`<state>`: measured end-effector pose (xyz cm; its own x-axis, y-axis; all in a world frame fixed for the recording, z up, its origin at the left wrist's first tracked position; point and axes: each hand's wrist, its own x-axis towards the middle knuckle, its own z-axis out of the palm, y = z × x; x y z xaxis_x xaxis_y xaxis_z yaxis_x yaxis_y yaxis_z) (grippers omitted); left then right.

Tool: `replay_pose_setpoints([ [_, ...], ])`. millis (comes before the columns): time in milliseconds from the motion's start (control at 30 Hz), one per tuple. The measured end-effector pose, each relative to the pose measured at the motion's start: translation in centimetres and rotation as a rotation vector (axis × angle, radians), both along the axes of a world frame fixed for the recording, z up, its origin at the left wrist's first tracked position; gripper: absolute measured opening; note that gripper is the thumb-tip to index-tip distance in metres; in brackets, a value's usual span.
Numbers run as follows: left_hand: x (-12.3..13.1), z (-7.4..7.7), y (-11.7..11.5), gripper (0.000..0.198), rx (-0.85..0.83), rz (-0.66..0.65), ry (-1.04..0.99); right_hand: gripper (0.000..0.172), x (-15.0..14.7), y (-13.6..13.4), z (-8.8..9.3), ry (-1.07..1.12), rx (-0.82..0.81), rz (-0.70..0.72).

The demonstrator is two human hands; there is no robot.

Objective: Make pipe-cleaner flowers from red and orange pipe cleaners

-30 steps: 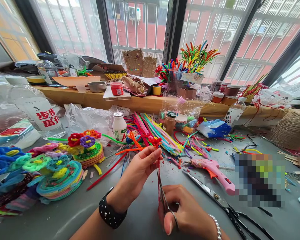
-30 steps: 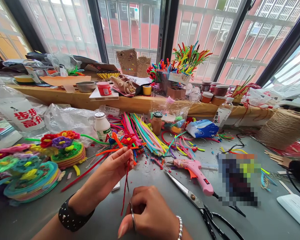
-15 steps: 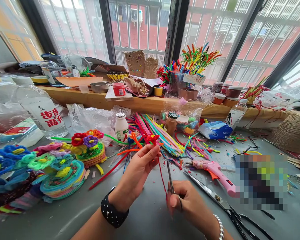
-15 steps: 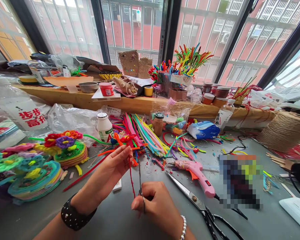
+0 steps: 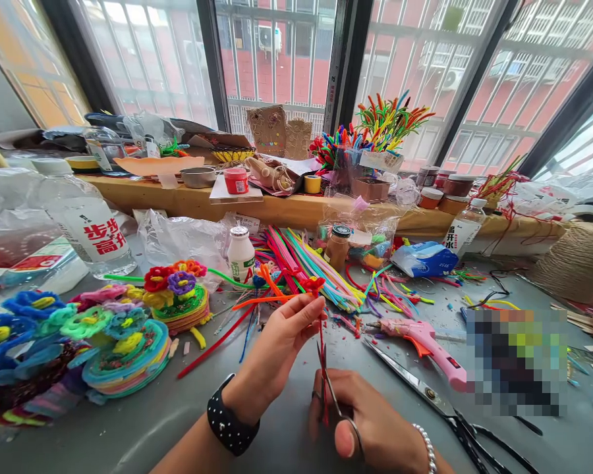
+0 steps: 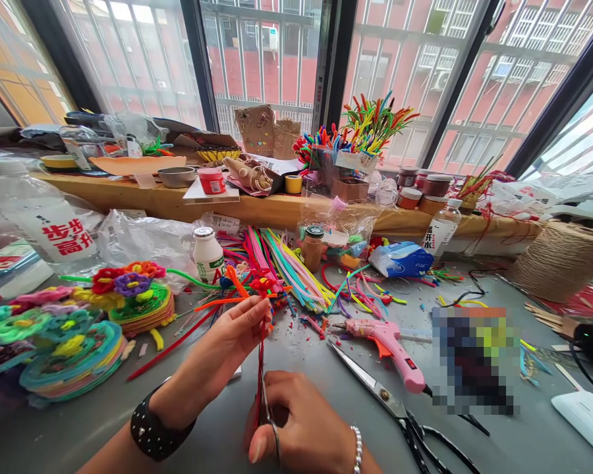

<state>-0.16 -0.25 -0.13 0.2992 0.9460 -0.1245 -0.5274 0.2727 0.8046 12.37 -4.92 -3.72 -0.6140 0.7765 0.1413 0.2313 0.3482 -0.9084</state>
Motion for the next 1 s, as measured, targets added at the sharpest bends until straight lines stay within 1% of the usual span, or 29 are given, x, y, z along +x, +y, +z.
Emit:
replay_pose_setpoints([
  [200,0.06,-0.23,0.02,0.011,0.034,-0.001,0.036,0.072,-0.32,-0.11,0.03,0.041,-0.048,-0.060],
  [433,0.19,-0.36,0.10,0.009,-0.050,0.087,-0.089,0.068,-0.47,0.04,-0.32,0.090,-0.034,-0.124],
  [633,0.35,-0.62,0.08,0.010,-0.062,0.155,-0.162,0.067,-0.52,0.17,-0.75,0.079,-0.068,-0.158],
  [767,0.51,-0.70,0.13,0.010,-0.077,0.195,-0.178,0.069,-0.71,-0.06,-0.36,0.099,-0.082,-0.138],
  [867,0.61,-0.67,0.14,0.010,-0.092,0.199,-0.171,0.071,-0.80,-0.23,0.10,0.106,-0.078,-0.106],
  [1000,0.69,-0.64,0.15,0.011,-0.093,0.205,-0.181,0.070,-0.84,-0.21,0.17,0.112,-0.068,-0.118],
])
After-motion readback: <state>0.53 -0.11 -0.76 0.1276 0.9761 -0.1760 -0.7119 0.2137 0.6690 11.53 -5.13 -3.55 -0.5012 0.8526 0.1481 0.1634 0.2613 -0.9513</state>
